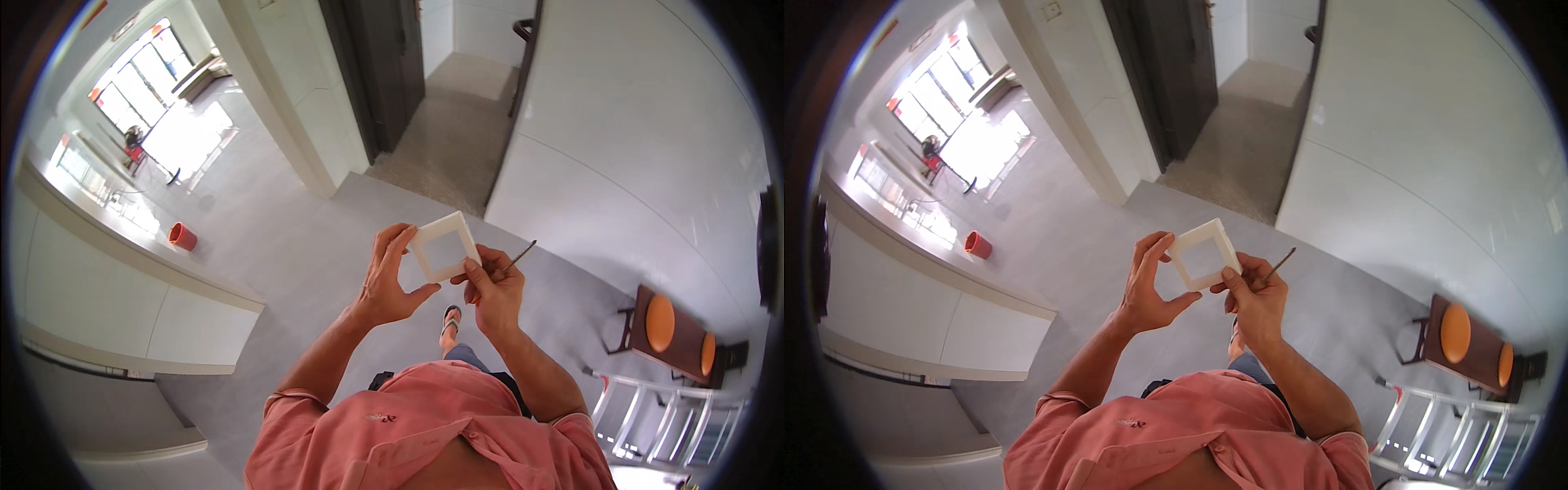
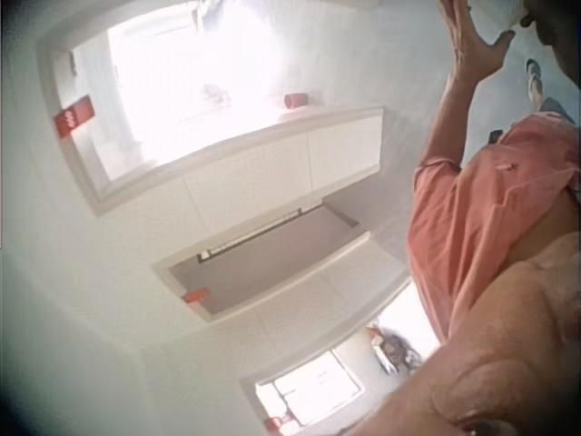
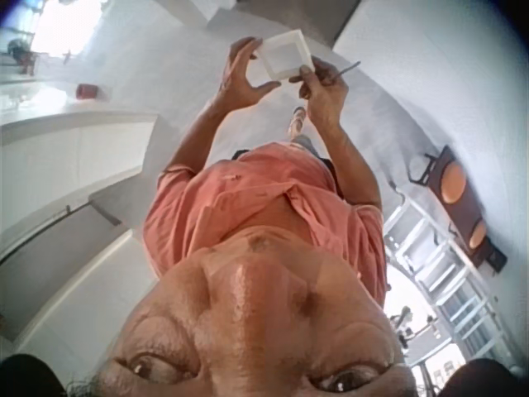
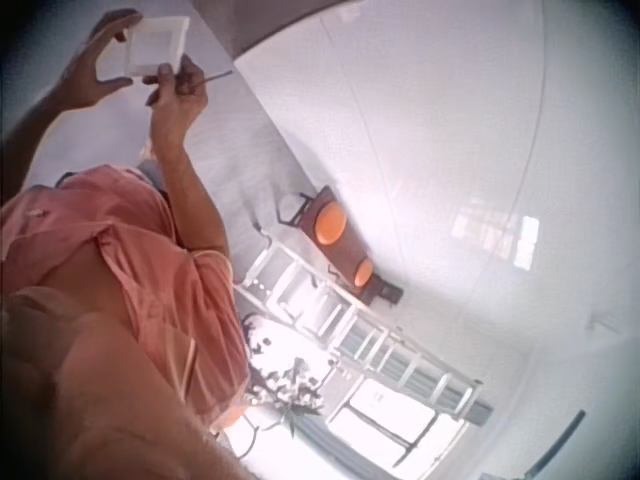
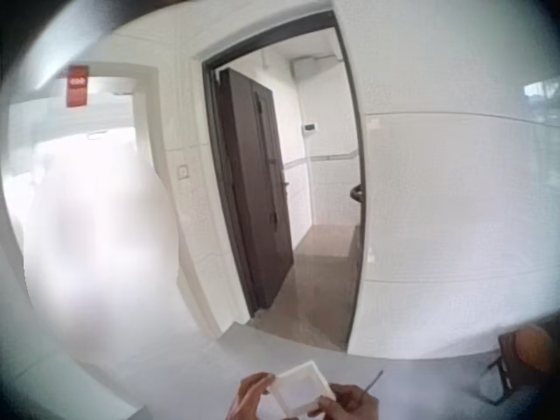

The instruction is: The person uses a screwdriver to secure wires into a terminal block, inserts the component into a wall-mounted electrical box, and then snaps a plastic faceplate over the unit.

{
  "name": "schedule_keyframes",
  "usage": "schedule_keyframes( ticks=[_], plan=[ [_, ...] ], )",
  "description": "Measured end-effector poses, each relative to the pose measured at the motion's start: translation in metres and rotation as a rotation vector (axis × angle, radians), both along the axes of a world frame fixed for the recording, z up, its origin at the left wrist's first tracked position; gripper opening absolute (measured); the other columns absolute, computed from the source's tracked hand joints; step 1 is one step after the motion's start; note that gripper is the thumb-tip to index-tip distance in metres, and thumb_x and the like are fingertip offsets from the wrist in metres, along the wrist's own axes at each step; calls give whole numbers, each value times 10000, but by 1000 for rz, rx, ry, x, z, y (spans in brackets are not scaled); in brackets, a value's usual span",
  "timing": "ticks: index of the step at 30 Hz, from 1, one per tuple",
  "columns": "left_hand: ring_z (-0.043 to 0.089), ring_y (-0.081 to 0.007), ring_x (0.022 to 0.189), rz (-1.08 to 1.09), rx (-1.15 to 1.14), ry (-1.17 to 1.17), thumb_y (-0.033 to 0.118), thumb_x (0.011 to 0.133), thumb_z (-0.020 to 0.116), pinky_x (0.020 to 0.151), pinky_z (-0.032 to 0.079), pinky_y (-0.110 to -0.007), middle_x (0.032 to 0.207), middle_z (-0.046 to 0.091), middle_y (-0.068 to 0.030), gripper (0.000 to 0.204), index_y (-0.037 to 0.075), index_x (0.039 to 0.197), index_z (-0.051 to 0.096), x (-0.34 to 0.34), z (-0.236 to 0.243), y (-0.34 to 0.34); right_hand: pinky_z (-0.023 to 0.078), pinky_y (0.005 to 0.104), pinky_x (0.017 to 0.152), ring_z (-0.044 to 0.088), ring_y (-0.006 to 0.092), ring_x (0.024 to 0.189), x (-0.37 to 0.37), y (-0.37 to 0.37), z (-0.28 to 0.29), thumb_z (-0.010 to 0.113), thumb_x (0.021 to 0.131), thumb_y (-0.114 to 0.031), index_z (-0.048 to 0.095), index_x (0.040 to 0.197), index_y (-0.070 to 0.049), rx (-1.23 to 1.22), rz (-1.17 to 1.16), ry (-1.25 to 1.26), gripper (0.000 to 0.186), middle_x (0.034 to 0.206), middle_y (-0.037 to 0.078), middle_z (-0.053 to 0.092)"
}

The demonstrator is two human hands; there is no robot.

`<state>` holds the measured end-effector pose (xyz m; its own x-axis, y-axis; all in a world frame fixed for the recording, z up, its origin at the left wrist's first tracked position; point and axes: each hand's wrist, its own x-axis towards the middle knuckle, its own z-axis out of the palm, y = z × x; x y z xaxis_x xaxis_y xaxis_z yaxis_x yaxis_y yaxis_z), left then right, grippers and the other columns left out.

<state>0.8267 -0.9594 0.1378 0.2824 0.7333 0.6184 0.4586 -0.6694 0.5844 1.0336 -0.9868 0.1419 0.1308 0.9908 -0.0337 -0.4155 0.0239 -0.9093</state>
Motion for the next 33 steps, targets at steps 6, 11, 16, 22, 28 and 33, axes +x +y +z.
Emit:
schedule_keyframes(
  ticks=[6, 11, 16, 22, 28, 33],
  plan=[
    [544, -362, 1272, 184, 122, 53, 68, 644, 949, 958, 545, -437, 1420, 502, -223, 980, -11, 1492, 463, -18, 3, 80, 441, 242, 440, 747, 198, 743, -12, 123, -13, 699, 1003, -44, 645, 1263, 74, 58, 203, 14, 290, 958, 156, 749],
    [548, -398, 1248, 290, 183, 136, 71, 633, 948, 987, 530, -463, 1387, 512, -232, 967, -22, 1474, 481, -60, 46, 162, 424, 237, 443, 721, 161, 717, -49, 235, 6, 695, 1008, -71, 661, 1301, 72, 84, 319, -83, 328, 948, 120, 748],
    [545, -419, 1210, 386, 267, 304, 76, 622, 948, 986, 523, -479, 1363, 517, -224, 932, -22, 1438, 509, -107, 87, 244, 425, 239, 460, 682, 125, 670, -103, 337, 34, 733, 981, -87, 694, 1264, 66, 119, 390, -120, 324, 878, 74, 728],
    [524, -411, 1250, 490, 378, 455, 91, 643, 940, 1034, 496, -487, 1391, 523, -201, 886, -4, 1420, 526, -185, 132, 369, 481, 266, 541, 648, 116, 656, -174, 467, 74, 733, 980, -99, 726, 1181, 75, 201, 400, -123, 266, 822, 62, 701],
    [480, -403, 1327, 583, 583, 521, 93, 673, 923, 1093, 465, -490, 1428, 505, -200, 884, 8, 1445, 500, -293, 206, 520, 517, 269, 593, 637, 118, 655, -218, 576, 84, 698, 989, -86, 743, 1052, 71, 257, 418, -129, 175, 822, 66, 703],
    [473, -405, 1326, 668, 676, 603, 86, 703, 878, 1111, 464, -490, 1428, 487, -208, 831, -9, 1439, 505, -381, 263, 636, 528, 273, 596, 628, 107, 650, -252, 646, 55, 687, 995, -84, 738, 981, 52, 200, 445, -190, 146, 818, 62, 705]
  ],
)
